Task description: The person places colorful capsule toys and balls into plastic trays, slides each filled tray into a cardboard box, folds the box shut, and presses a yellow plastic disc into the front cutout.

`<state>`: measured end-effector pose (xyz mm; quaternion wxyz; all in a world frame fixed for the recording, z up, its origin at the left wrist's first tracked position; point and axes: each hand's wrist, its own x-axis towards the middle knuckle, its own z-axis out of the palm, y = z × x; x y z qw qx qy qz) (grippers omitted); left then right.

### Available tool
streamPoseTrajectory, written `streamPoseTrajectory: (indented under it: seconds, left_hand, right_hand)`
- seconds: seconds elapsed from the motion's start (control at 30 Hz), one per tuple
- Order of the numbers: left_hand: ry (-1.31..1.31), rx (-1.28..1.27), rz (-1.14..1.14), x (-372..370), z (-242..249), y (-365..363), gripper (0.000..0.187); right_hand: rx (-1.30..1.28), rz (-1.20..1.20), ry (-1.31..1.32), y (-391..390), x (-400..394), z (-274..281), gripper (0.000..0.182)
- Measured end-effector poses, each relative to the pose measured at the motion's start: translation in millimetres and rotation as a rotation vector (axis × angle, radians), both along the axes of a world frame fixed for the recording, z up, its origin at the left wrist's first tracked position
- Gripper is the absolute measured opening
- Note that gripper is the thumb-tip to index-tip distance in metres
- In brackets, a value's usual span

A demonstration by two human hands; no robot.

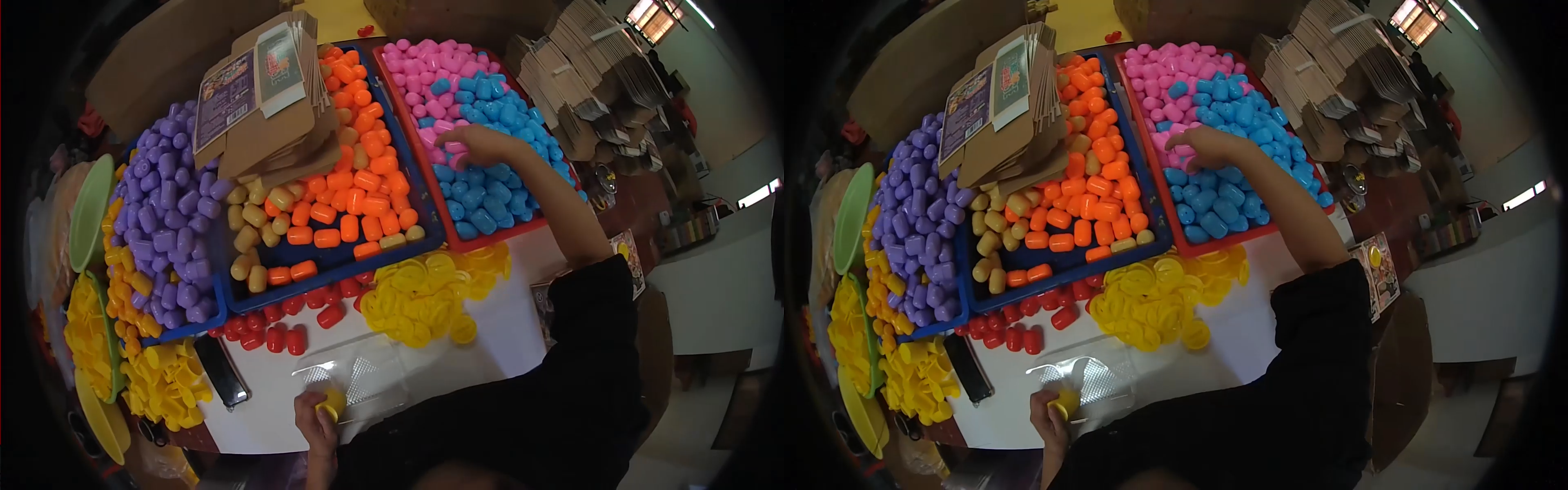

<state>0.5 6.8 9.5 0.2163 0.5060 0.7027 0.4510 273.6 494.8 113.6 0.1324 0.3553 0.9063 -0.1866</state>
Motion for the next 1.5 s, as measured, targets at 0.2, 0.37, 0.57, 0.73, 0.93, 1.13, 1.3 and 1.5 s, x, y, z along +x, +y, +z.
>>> streamPoseTrajectory:
  seconds: [0.2,0.37,0.57,0.73,0.93,1.13,1.3,1.5]
  left_hand:
    - [0.012,0.058,0.001,-1,-3,0,0.027]
    - [-0.044,0.069,0.031,4,-3,0,0.024]
    - [-0.046,0.037,0.028,2,-4,-1,0.024]
    - [-0.073,0.035,0.015,3,0,1,0.02]
    - [-0.072,0.058,0.045,1,-8,0,0.016]
    - [-0.122,0.124,0.077,2,-7,1,0.012]
    - [-0.14,0.119,0.101,6,-7,3,0.011]
    - [0.049,0.151,0.193,17,-13,5,0.011]
  right_hand:
    - [0.134,-0.262,0.476,-27,26,11,0.046]
    - [0.195,-0.287,0.439,-33,65,59,0.026]
    - [0.437,-0.172,-0.305,-43,42,41,0.023]
    - [0.444,-0.073,-0.694,-24,-6,28,0.033]
    - [0.568,0.029,-0.791,-34,-8,12,0.03]
    - [0.517,-0.166,0.015,-102,0,64,0.05]
    - [0.078,0.63,0.319,-305,-81,10,0.035]
    - [-0.031,0.583,0.629,-339,-104,-79,0.042]
